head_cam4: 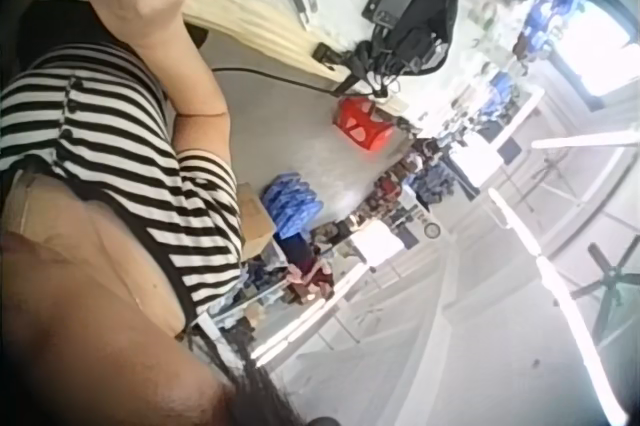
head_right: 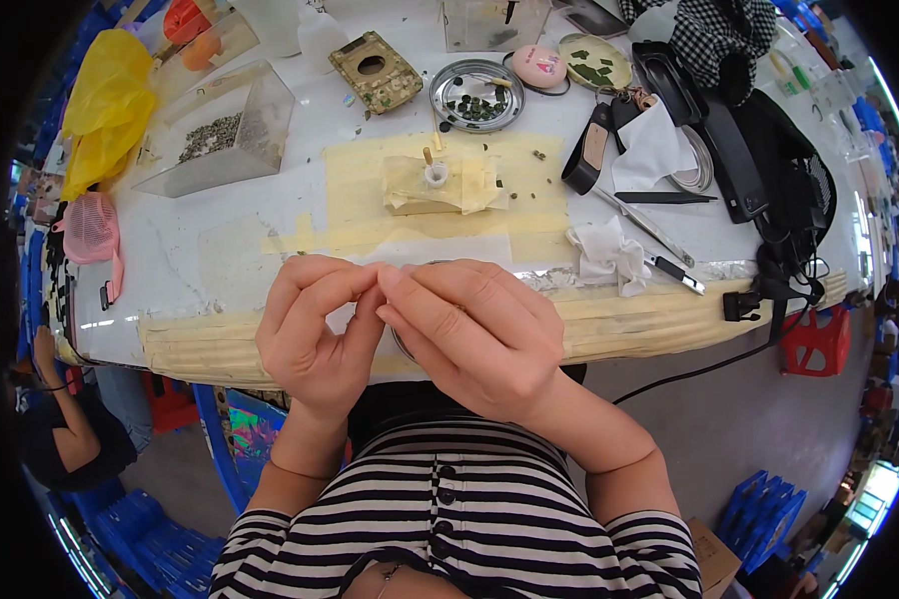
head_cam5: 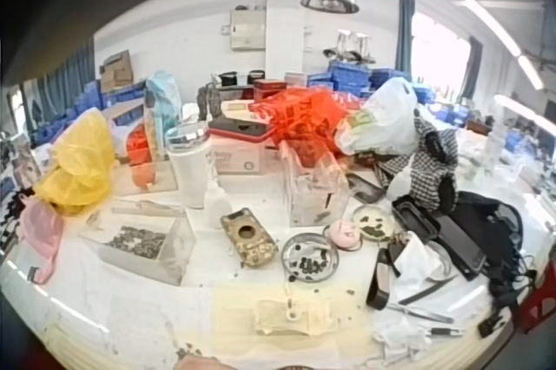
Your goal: Picking tiny metal pins from a tray and inserting them into a plastic base component.
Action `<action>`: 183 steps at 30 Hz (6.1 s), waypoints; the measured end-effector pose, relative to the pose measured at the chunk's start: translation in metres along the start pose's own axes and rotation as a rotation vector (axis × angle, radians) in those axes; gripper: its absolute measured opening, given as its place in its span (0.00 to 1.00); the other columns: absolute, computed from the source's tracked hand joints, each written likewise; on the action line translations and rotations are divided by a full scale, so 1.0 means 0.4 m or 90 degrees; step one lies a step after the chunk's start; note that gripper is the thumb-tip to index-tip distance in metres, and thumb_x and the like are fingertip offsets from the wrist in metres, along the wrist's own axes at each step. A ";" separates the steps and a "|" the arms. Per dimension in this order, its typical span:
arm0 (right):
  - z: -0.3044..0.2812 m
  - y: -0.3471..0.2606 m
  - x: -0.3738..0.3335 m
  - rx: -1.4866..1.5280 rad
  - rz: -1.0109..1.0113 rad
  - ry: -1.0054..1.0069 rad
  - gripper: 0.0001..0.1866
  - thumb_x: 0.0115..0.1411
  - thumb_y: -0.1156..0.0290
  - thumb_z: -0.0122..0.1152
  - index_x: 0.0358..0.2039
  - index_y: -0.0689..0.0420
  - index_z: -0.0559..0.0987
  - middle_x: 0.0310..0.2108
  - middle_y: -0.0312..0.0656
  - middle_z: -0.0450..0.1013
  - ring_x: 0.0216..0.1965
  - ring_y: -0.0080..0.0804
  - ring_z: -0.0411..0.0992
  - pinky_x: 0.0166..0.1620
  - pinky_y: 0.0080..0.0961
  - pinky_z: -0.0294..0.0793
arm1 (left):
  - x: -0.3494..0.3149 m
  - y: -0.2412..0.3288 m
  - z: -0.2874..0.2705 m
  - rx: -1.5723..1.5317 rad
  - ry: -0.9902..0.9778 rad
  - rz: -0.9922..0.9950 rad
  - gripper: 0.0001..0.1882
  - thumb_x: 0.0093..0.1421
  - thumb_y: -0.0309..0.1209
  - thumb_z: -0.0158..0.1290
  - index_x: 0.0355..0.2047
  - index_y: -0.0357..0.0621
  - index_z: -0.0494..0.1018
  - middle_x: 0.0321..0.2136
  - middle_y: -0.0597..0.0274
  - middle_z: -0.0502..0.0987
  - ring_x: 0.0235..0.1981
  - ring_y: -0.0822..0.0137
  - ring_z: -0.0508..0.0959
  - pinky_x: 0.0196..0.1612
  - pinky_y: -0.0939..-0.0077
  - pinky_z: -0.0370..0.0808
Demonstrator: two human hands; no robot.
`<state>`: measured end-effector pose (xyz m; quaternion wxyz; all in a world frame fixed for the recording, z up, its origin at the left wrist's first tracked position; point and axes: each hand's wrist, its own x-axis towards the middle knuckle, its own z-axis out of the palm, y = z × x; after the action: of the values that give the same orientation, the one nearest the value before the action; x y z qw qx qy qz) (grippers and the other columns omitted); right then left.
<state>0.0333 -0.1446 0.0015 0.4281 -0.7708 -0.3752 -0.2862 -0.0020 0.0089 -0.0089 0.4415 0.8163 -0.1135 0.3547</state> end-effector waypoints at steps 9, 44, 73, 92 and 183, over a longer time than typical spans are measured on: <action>-0.028 -0.013 -0.003 0.489 0.438 -0.089 0.11 0.54 0.81 0.68 0.39 0.65 0.83 0.30 0.43 0.77 0.31 0.24 0.76 0.33 0.15 0.74 | 0.004 -0.001 -0.017 -0.047 -0.009 0.079 0.14 0.46 0.15 0.64 0.35 0.38 0.81 0.29 0.62 0.77 0.28 0.65 0.75 0.30 0.76 0.72; -0.036 -0.034 -0.005 0.624 0.579 -0.060 0.10 0.62 0.79 0.61 0.43 0.67 0.81 0.35 0.42 0.80 0.35 0.20 0.76 0.39 0.16 0.77 | -0.006 -0.003 -0.016 -0.012 -0.016 0.107 0.19 0.44 0.16 0.66 0.39 0.39 0.81 0.30 0.61 0.78 0.28 0.65 0.76 0.29 0.75 0.72; -0.002 -0.007 -0.022 0.037 0.081 0.012 0.13 0.49 0.81 0.70 0.38 0.63 0.83 0.32 0.46 0.79 0.28 0.35 0.79 0.30 0.24 0.79 | -0.012 -0.002 0.014 0.055 -0.005 0.050 0.15 0.44 0.18 0.67 0.34 0.37 0.80 0.27 0.60 0.77 0.25 0.63 0.76 0.27 0.74 0.73; -0.056 -0.018 -0.005 0.761 0.684 -0.112 0.11 0.63 0.77 0.61 0.45 0.68 0.78 0.35 0.42 0.79 0.36 0.21 0.77 0.40 0.16 0.76 | -0.008 -0.002 -0.013 -0.039 -0.020 0.118 0.19 0.43 0.17 0.66 0.38 0.39 0.81 0.31 0.62 0.78 0.28 0.65 0.76 0.28 0.75 0.72; -0.045 -0.018 0.004 0.677 0.648 -0.123 0.07 0.67 0.73 0.56 0.38 0.65 0.76 0.29 0.35 0.76 0.31 0.17 0.75 0.36 0.16 0.77 | -0.012 0.004 -0.007 -0.027 -0.041 0.063 0.14 0.47 0.16 0.65 0.36 0.38 0.80 0.28 0.60 0.76 0.27 0.65 0.75 0.29 0.75 0.72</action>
<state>0.0261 -0.1572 0.0141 0.7883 -0.5597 -0.0959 0.2371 -0.0077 0.0095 -0.0103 0.4369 0.8111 -0.1755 0.3469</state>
